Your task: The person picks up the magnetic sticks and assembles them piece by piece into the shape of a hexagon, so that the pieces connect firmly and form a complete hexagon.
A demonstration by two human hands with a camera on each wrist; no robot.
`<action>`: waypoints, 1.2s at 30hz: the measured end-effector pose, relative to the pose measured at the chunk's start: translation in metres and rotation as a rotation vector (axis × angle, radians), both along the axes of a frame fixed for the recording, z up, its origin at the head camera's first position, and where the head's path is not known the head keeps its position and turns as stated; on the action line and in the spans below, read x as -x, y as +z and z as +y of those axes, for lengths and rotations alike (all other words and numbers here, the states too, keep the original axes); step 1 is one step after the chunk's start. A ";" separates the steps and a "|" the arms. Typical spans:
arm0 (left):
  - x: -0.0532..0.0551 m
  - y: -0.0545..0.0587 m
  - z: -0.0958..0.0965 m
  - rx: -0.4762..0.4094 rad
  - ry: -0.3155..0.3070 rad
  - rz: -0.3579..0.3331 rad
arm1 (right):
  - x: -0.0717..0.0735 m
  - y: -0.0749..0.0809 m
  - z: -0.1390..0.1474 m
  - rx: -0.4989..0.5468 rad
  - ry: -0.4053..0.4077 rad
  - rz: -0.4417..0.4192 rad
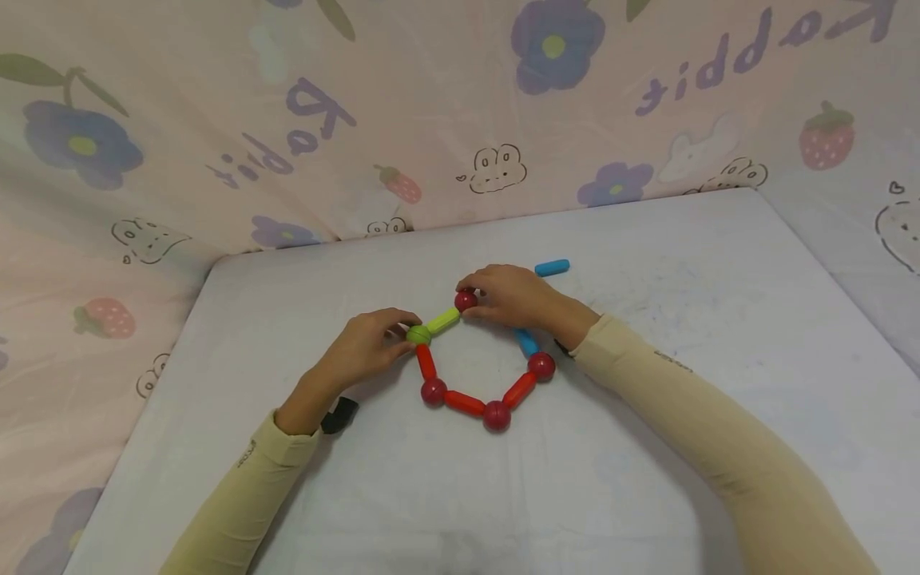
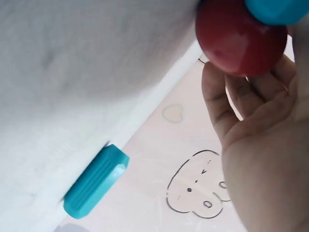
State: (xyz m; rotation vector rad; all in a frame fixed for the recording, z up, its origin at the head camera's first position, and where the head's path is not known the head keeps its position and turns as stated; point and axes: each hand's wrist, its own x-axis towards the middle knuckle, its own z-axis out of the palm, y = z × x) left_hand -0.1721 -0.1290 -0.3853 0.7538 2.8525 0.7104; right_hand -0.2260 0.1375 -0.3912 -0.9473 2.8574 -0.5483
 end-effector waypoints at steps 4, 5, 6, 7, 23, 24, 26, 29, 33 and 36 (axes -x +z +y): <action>0.001 0.000 0.000 0.000 -0.008 0.004 | -0.001 0.000 -0.002 -0.018 0.003 -0.002; 0.001 0.000 -0.001 0.000 -0.010 0.004 | -0.001 0.000 -0.003 -0.022 0.002 -0.001; 0.001 0.000 -0.001 -0.002 -0.010 0.002 | -0.001 0.000 -0.003 -0.023 0.001 -0.004; 0.001 0.000 0.000 -0.002 -0.010 0.001 | -0.001 0.000 -0.003 -0.025 0.000 -0.005; 0.001 0.000 0.000 0.003 -0.002 0.009 | 0.001 -0.003 -0.001 -0.023 0.022 -0.006; 0.001 0.000 0.000 0.003 -0.001 0.007 | 0.001 -0.003 -0.001 -0.022 0.024 -0.007; 0.001 0.000 0.000 0.001 0.003 0.001 | 0.001 -0.003 -0.001 -0.022 0.025 -0.010; 0.001 -0.001 0.000 0.003 0.004 -0.002 | 0.001 -0.003 -0.001 -0.026 0.024 -0.010; 0.001 -0.001 0.000 0.010 0.004 0.006 | 0.001 -0.001 0.003 -0.019 0.029 0.002; 0.001 -0.001 0.001 0.009 0.006 0.010 | -0.001 0.000 0.010 -0.030 0.027 0.015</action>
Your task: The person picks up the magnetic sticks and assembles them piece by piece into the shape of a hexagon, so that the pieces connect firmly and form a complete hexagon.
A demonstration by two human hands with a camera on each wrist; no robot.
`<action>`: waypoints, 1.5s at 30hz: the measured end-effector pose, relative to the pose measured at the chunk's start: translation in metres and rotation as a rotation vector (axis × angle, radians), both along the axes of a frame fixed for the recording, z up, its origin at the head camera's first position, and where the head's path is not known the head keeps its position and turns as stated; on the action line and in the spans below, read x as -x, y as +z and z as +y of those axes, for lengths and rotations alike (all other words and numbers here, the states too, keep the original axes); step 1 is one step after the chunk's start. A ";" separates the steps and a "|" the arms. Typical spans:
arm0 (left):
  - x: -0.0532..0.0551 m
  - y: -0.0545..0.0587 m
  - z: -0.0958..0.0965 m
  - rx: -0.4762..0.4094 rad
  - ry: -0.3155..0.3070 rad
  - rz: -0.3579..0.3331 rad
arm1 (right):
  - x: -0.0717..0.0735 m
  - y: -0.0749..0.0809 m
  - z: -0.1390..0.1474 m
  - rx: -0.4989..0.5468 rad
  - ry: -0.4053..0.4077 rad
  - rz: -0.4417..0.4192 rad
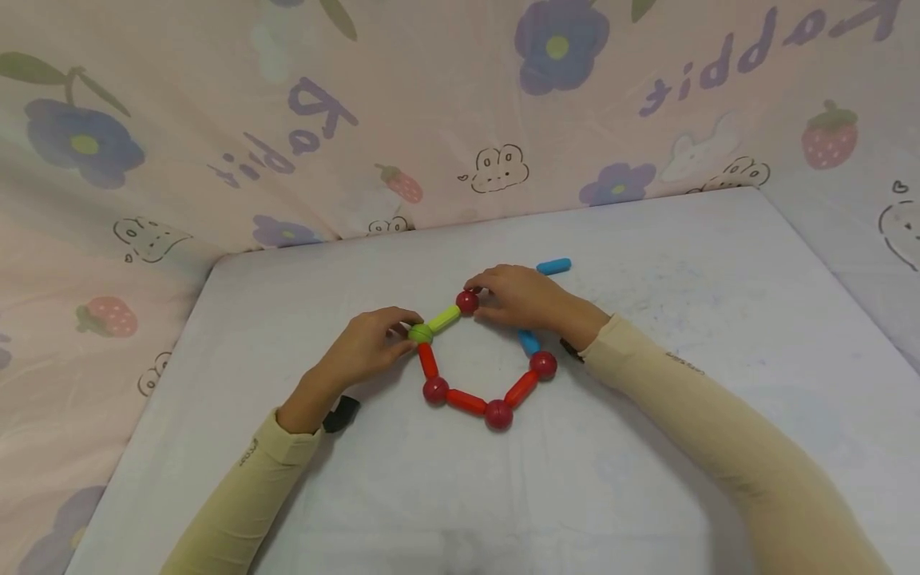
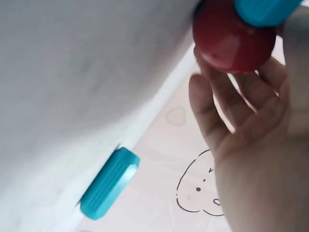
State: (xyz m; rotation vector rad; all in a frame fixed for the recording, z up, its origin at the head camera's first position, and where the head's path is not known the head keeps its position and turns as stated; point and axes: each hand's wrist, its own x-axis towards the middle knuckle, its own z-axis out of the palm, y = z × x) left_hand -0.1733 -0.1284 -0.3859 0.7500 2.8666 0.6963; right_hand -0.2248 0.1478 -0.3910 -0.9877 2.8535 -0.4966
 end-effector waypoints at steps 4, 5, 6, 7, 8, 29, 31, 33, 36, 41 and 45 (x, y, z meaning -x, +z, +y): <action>-0.001 0.001 0.002 -0.004 0.001 -0.001 | -0.006 0.003 0.011 -0.035 0.000 0.021; -0.001 0.001 0.003 -0.003 0.003 -0.003 | -0.007 0.003 0.014 -0.040 0.005 0.027; -0.001 0.001 0.003 -0.001 0.006 -0.004 | -0.009 0.004 0.015 -0.044 0.006 0.030; -0.001 0.001 0.003 0.001 0.008 -0.004 | -0.010 0.004 0.017 -0.044 0.010 0.031; -0.001 0.001 0.003 0.003 0.012 -0.004 | -0.010 0.004 0.019 -0.043 0.011 0.033; -0.013 0.002 0.006 0.043 0.026 0.025 | -0.013 -0.003 0.051 -0.029 -0.051 0.087; -0.015 0.002 0.007 0.039 0.032 0.018 | -0.014 -0.004 0.056 -0.006 -0.063 0.082; -0.015 0.002 0.007 0.038 0.037 0.012 | -0.015 -0.005 0.061 0.027 -0.073 0.075; -0.016 0.000 0.007 0.040 0.039 0.016 | -0.017 -0.006 0.066 0.072 -0.066 0.063; -0.017 0.002 0.006 0.036 0.029 0.037 | -0.017 -0.005 0.069 0.112 -0.022 0.042; -0.017 0.003 0.007 0.037 0.024 0.035 | -0.017 -0.002 0.070 0.124 0.005 0.011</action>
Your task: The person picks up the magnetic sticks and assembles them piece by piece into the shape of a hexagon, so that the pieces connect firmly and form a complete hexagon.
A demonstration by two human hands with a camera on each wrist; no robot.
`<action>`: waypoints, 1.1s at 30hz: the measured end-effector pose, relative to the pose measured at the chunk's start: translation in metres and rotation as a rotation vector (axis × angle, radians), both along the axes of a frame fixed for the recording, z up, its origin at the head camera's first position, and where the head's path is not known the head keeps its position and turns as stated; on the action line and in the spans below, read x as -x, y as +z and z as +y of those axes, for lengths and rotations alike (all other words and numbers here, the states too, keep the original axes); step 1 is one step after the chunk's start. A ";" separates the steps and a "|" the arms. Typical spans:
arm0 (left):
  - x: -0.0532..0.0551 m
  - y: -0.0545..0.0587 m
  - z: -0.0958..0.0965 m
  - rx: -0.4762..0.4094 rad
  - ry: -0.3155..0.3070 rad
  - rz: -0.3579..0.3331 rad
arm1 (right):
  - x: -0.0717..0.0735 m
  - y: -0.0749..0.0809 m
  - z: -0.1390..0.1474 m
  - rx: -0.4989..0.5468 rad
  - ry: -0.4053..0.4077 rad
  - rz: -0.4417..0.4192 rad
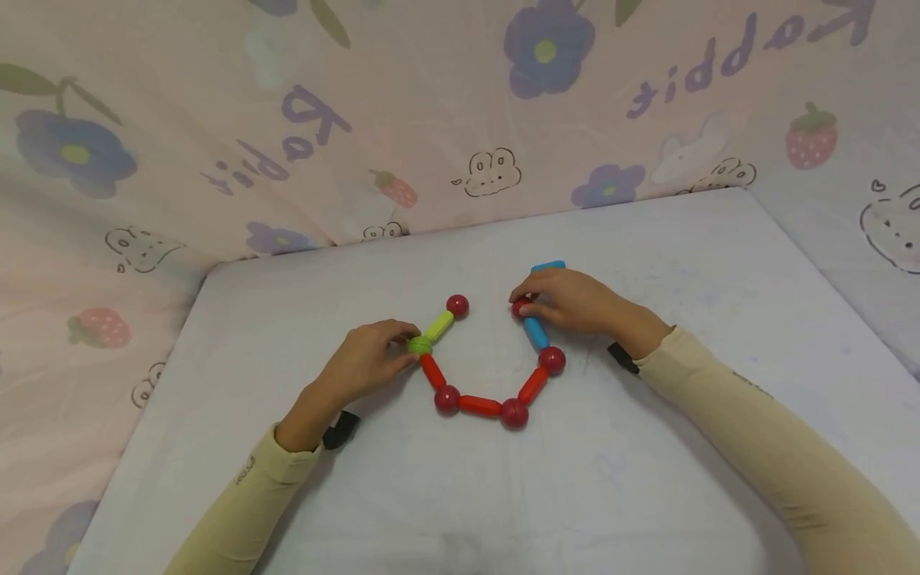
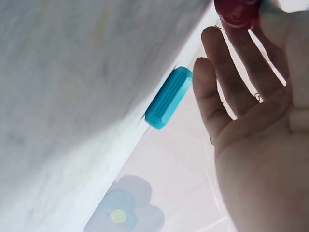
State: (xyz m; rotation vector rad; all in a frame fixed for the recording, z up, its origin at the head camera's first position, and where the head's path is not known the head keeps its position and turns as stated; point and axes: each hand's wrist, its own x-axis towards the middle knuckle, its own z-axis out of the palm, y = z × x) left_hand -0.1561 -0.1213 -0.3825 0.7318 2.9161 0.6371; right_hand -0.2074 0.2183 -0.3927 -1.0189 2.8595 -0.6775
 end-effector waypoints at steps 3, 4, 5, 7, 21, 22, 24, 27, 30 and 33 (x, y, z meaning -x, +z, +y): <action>0.000 0.000 0.000 -0.002 -0.002 -0.001 | 0.000 0.002 0.000 0.006 0.015 -0.025; 0.000 0.000 -0.001 -0.003 -0.003 0.000 | 0.000 0.002 0.000 0.007 0.017 -0.030; 0.000 0.000 -0.001 -0.003 -0.005 0.003 | 0.000 0.002 0.000 0.011 0.020 -0.035; 0.000 0.000 -0.001 -0.004 -0.008 0.007 | 0.000 0.003 0.001 0.014 0.018 -0.047; -0.001 0.002 0.001 0.000 0.003 -0.010 | 0.019 0.013 0.027 -0.073 -0.222 0.025; -0.002 0.002 0.001 0.003 0.004 -0.014 | 0.021 0.012 0.029 -0.086 -0.231 0.015; -0.002 0.001 0.001 0.006 0.005 -0.016 | 0.025 0.009 0.031 -0.102 -0.248 -0.011; -0.002 0.000 0.001 0.001 0.006 -0.011 | 0.029 0.004 0.031 -0.113 -0.267 -0.043; -0.002 -0.001 0.001 -0.003 0.004 -0.007 | 0.030 0.001 0.030 -0.130 -0.276 -0.048; -0.002 0.000 0.001 -0.005 -0.001 -0.002 | 0.029 0.000 0.029 -0.144 -0.277 -0.045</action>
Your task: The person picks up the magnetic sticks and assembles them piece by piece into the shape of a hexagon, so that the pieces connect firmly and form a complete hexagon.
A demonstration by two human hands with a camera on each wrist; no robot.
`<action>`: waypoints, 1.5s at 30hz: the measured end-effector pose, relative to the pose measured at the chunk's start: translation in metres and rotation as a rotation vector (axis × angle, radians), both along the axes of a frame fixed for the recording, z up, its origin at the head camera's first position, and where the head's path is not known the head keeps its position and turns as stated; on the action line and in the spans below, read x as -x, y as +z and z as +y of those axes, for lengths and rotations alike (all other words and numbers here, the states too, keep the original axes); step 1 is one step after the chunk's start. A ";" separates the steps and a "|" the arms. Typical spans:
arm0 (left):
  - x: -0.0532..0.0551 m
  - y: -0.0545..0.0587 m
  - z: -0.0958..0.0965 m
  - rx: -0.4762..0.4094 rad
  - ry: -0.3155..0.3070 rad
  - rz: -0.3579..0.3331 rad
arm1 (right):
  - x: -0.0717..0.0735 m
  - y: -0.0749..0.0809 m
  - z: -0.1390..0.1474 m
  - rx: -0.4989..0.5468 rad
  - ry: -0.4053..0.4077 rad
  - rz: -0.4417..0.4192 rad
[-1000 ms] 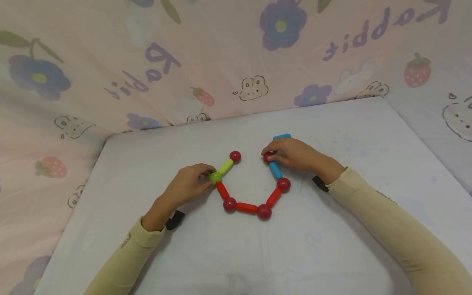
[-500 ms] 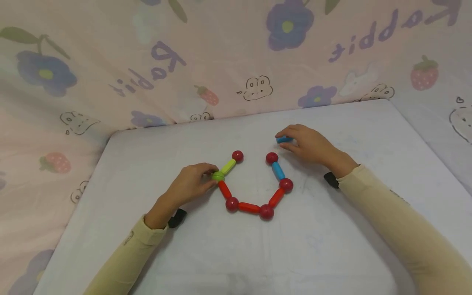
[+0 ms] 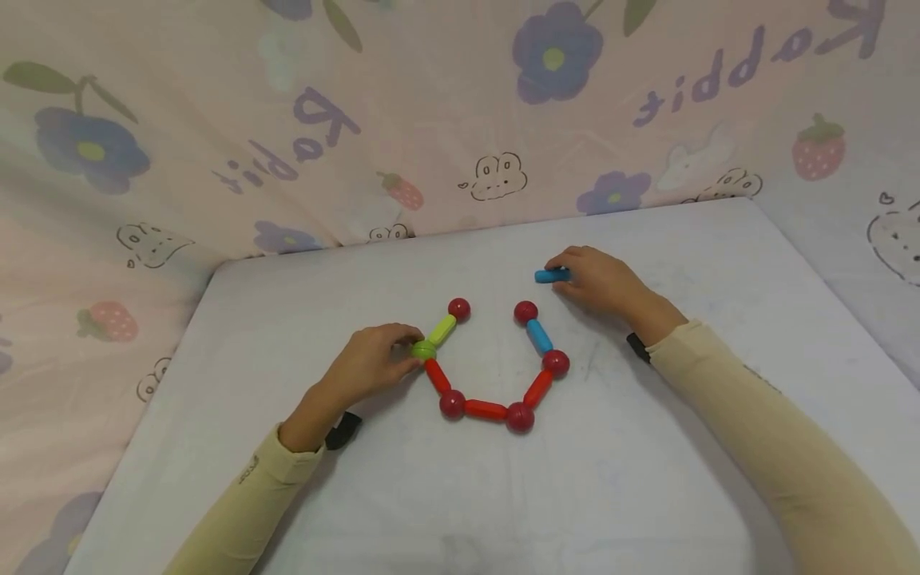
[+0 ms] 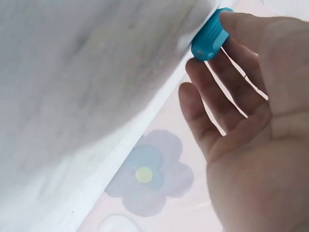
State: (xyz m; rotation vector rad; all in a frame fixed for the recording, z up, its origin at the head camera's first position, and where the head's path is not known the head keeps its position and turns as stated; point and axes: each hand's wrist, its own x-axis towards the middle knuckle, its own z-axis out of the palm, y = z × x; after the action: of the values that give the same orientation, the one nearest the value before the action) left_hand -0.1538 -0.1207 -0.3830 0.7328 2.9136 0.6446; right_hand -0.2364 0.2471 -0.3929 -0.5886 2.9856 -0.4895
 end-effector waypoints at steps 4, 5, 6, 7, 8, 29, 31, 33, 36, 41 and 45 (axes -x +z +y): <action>0.000 0.001 -0.001 0.000 -0.009 0.006 | -0.003 0.001 0.000 -0.007 -0.014 0.008; 0.000 0.001 -0.001 0.000 -0.009 0.007 | -0.004 0.001 0.000 -0.008 -0.018 0.009; 0.000 0.001 -0.001 0.000 -0.008 0.006 | -0.004 0.002 -0.001 -0.006 -0.024 0.007; -0.001 0.002 -0.001 0.000 -0.006 0.004 | -0.005 0.003 -0.001 -0.005 -0.030 0.003; -0.001 0.002 -0.001 0.000 -0.006 0.003 | -0.006 0.003 -0.002 -0.006 -0.034 -0.001; -0.001 0.001 0.000 -0.013 -0.006 -0.008 | -0.019 0.004 0.000 -0.002 -0.072 -0.022; -0.001 0.000 -0.001 -0.011 -0.006 -0.005 | -0.020 0.005 0.000 -0.004 -0.074 -0.026; 0.000 0.000 -0.001 -0.009 -0.008 0.000 | -0.020 0.005 0.001 -0.009 -0.075 -0.028; 0.000 0.000 -0.001 -0.007 -0.012 0.008 | -0.021 0.005 0.001 -0.006 -0.077 -0.022; 0.001 -0.001 -0.001 0.002 -0.009 0.007 | -0.023 0.005 0.003 0.012 -0.089 -0.014; 0.000 -0.001 -0.001 0.001 -0.012 0.007 | -0.024 0.005 0.005 0.046 -0.101 -0.001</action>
State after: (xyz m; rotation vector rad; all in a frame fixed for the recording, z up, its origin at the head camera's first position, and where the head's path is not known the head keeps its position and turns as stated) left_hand -0.1542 -0.1218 -0.3843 0.7531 2.9130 0.6413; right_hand -0.2123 0.2521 -0.3881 -0.4422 3.0215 -0.5660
